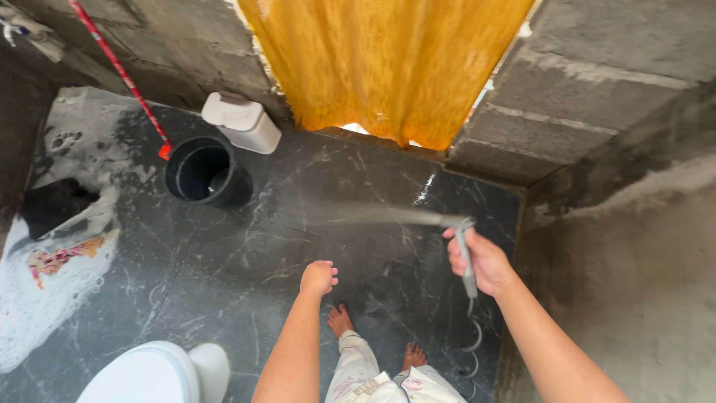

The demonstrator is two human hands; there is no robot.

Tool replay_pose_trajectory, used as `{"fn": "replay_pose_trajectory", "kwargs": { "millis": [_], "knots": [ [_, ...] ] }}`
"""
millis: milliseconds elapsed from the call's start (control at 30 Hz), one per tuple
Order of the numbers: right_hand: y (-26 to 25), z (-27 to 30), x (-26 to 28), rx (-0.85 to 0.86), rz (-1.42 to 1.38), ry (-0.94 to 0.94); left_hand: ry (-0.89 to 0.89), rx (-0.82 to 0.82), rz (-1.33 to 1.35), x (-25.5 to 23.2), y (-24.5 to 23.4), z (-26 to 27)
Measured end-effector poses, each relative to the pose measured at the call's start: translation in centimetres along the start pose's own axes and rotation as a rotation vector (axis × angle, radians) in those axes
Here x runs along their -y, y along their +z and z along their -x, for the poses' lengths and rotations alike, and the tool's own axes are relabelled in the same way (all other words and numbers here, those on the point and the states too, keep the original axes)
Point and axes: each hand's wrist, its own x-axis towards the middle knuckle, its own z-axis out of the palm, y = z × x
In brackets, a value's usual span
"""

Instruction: The person rinses the bathroom floor using a handheld bidet sprayer to remove soap suds. They systematically spray the dark tiled floor around the toilet and sink, then briefly rinse a black bucket before returning to the floor.

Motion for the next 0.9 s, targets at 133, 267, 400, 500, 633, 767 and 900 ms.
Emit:
{"fn": "replay_pose_trajectory", "kwargs": {
  "millis": [133,267,400,500,633,767,900],
  "knots": [
    [3.3,-3.5,-0.4,-0.062,-0.013,-0.103,-0.003,-0.013,-0.008,-0.8,-4.9,-2.0],
    [7.3,-6.3,-0.9,0.005,0.038,-0.001,-0.019,-0.022,-0.013,-1.4,-9.6,-4.2],
    [12.2,-9.7,-1.4,0.098,0.074,0.160,-0.027,-0.014,0.088,-1.6,-13.7,-6.7],
    [16.6,-12.6,-1.6,0.133,0.119,0.160,-0.021,0.017,0.283,-1.7,-14.7,-8.1],
    [22.9,-16.3,-3.3,0.217,0.231,0.282,-0.061,0.031,0.453,-2.7,-14.9,-10.1],
    [27.5,-19.6,-6.1,0.328,0.308,0.343,-0.070,0.039,0.792,-3.3,-16.1,-13.8],
    [29.5,-24.9,-8.2,0.373,0.319,0.385,-0.141,-0.019,1.015,-3.4,-18.9,-18.6]
  ]
}}
